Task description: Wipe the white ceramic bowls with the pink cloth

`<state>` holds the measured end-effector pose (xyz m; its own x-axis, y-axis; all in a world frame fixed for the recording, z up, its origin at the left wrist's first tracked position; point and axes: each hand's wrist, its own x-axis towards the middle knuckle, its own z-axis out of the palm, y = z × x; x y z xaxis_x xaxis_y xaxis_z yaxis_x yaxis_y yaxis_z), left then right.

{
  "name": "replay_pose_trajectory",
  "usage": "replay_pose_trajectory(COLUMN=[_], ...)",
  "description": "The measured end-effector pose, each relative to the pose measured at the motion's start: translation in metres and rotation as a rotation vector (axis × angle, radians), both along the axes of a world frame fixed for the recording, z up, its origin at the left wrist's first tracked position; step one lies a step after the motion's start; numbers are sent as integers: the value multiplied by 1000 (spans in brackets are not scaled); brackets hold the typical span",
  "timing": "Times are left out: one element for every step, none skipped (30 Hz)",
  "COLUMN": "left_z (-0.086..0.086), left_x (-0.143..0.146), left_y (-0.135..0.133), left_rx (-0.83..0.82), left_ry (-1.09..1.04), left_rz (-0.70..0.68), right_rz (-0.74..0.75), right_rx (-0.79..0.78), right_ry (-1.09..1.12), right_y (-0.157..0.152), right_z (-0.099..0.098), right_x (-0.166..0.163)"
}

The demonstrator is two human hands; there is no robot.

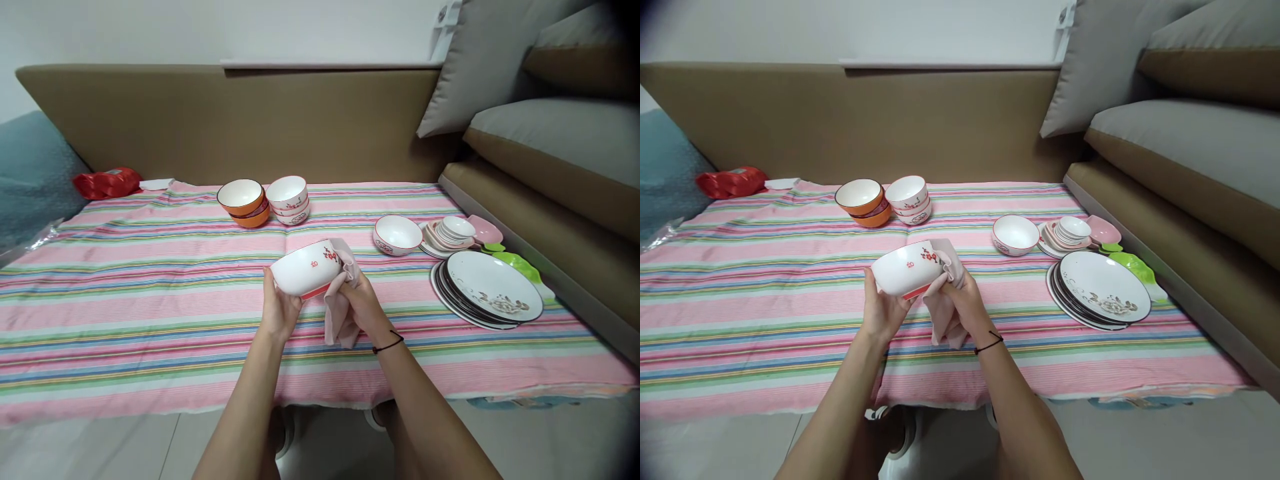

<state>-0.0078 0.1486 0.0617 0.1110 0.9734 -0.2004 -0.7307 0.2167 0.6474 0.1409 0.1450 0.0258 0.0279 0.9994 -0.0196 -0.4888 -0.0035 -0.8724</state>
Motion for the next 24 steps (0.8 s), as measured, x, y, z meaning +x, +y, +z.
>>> replay_pose_trajectory(left_z=[0,-1,-2,-3,-4,-5,-5,-6,-6,-6,-6,-6,-6,-7,-9,-10,-12,-14,-15,-16,-17,-18,-19,-19], left_x=[0,0,1,2,2,4,5,6,7,8,9,10,10,11,11,11,11,10,10,10,10,10,10,10], left_y=[0,-1,-1,-1,0,0,1,2,2,3,4,4,5,5,6,6,6,6,5,4,3,2,1,0], left_rx=[1,0,-6,-16,-30,-45,-60,-73,-84,-92,-99,-102,-99,-90,-79,-73,-72,-74,-73,-65,-45,-13,26,61], left_ry=[-15,-28,-36,-38,-32,-17,4,27,48,66,82,99,122,156,207,276,356,436,504,555,584,593,588,570], left_rz=[-23,-56,-96,-135,-165,-181,-184,-179,-174,-170,-167,-166,-162,-148,-115,-62,10,91,167,225,257,261,243,207], right_rz=[7,17,28,40,50,56,57,52,43,32,24,18,15,9,2,-10,-23,-37,-45,-51,-54,-57,-63,-73], right_rx=[-2,0,6,13,19,23,26,28,27,21,12,5,0,-4,-9,-17,-29,-48,-70,-88,-99,-102,-94,-75], right_ry=[6,11,17,20,19,15,9,3,-1,1,11,30,55,83,110,133,149,159,166,170,171,169,161,142], right_y=[0,-1,-2,-4,-6,-8,-10,-11,-13,-13,-13,-12,-11,-9,-7,-5,-3,-2,-1,0,0,0,0,0], right_z=[1,3,5,6,7,8,8,8,7,6,4,3,1,-1,-2,-3,-4,-4,-4,-3,-2,-1,0,1], right_x=[-1,-1,-2,-3,-5,-6,-7,-8,-9,-10,-10,-10,-10,-10,-10,-10,-9,-10,-10,-11,-11,-12,-12,-11])
